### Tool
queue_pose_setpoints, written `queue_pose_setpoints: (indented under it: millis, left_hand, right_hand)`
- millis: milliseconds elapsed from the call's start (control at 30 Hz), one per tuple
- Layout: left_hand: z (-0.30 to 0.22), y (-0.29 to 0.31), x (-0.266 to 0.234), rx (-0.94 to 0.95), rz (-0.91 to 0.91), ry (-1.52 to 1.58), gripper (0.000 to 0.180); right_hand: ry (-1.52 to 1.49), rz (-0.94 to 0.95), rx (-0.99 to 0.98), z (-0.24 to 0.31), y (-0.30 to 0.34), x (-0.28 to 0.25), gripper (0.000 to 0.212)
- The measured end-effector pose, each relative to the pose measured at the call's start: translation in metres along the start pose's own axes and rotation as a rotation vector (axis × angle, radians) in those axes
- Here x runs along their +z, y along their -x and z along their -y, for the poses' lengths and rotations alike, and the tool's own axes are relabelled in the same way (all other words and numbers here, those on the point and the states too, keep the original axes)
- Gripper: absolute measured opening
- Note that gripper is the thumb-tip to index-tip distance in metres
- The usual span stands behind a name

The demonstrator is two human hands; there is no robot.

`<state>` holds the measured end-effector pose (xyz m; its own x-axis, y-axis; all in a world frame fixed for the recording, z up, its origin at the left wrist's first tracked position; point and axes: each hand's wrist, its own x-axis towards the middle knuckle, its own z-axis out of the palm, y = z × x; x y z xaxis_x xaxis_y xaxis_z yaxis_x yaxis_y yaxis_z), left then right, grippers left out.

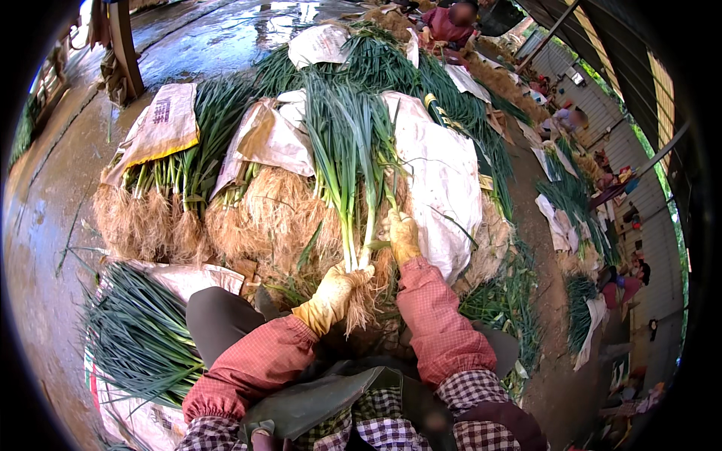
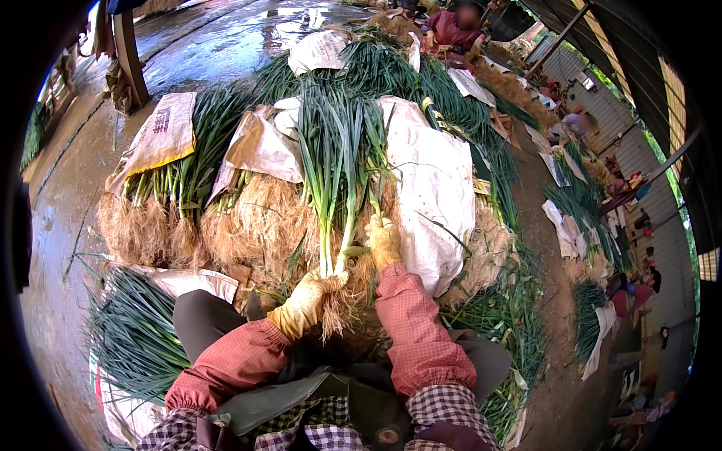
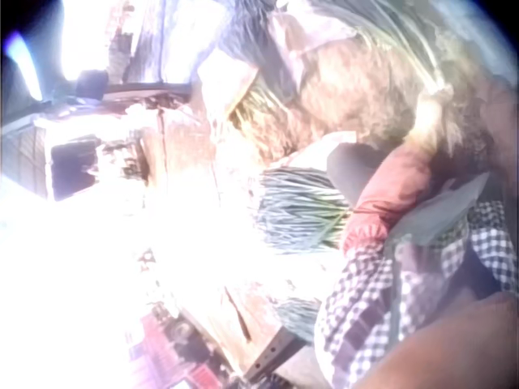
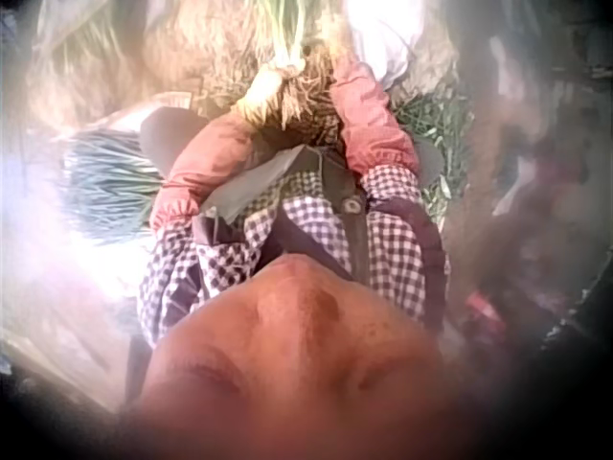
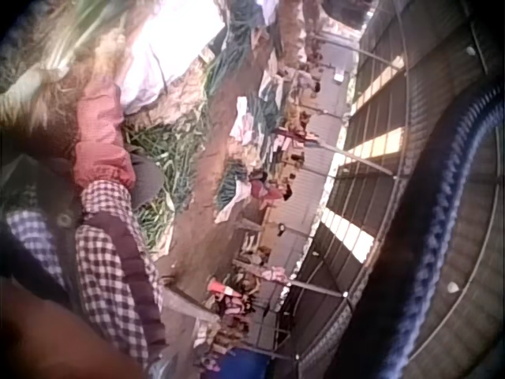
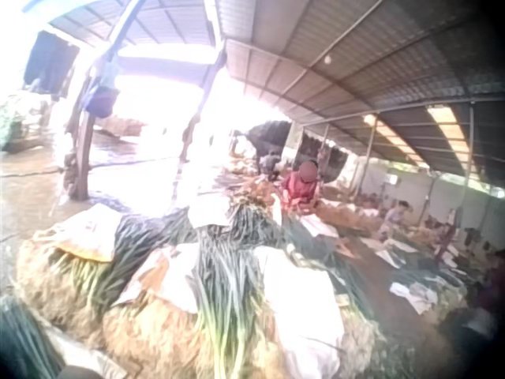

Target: The person bundles green onions by gathering them, removing loose leaves by hand, and securing the bundles with thin strips.

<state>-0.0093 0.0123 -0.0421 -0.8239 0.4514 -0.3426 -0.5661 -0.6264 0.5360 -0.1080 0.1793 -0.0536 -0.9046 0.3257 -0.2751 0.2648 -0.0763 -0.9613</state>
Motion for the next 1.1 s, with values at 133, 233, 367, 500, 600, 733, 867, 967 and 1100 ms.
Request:
queue_pose_setpoints:
  millis: [133, 233, 367, 500, 600, 733, 867, 967, 1100]
  left_hand:
    - [-0.009, 0.006, 0.01, 0.094, -0.02, 0.066, 0.02]
    - [-0.009, 0.002, -0.001, 0.167, -0.07, -0.112, 0.021]
    - [0.014, -0.026, -0.032, 0.327, -0.17, -0.454, 0.027]
    - [0.014, -0.028, -0.03, 0.365, -0.21, -0.767, 0.03]
    - [0.018, -0.024, -0.035, 0.514, -0.302, -1.061, 0.029]
    - [0.019, -0.037, -0.051, 0.407, -0.367, -0.57, 0.033]
    - [0.003, -0.005, -0.004, 0.112, -0.109, -0.251, 0.02]
    - [0.017, -0.001, -0.009, 0.09, -0.109, -0.226, 0.021]
    - [0.012, -0.003, -0.014, 0.102, -0.125, -0.183, 0.021]
  right_hand:
    - [1.264, -0.322, -0.463, 0.045, -0.038, -0.048, 0.046]
    - [1.361, -0.33, -0.679, 0.084, -0.01, -0.037, 0.055]
    - [0.783, 0.508, -0.086, 0.058, 0.054, 0.009, 0.063]
    - [1.495, 0.477, -0.764, 0.019, 0.105, 0.014, 0.023]
    - [1.63, 0.504, -1.103, 0.025, 0.143, -0.002, 0.02]
    - [0.252, 0.46, -0.575, 0.034, 0.161, -0.012, 0.024]
    - [0.056, 0.332, 0.062, 0.005, 0.061, -0.011, 0.032]
    - [-0.161, 0.356, 0.196, -0.012, 0.035, 0.022, 0.029]
    - [-0.54, 0.284, 0.371, -0.048, 0.023, 0.042, 0.02]
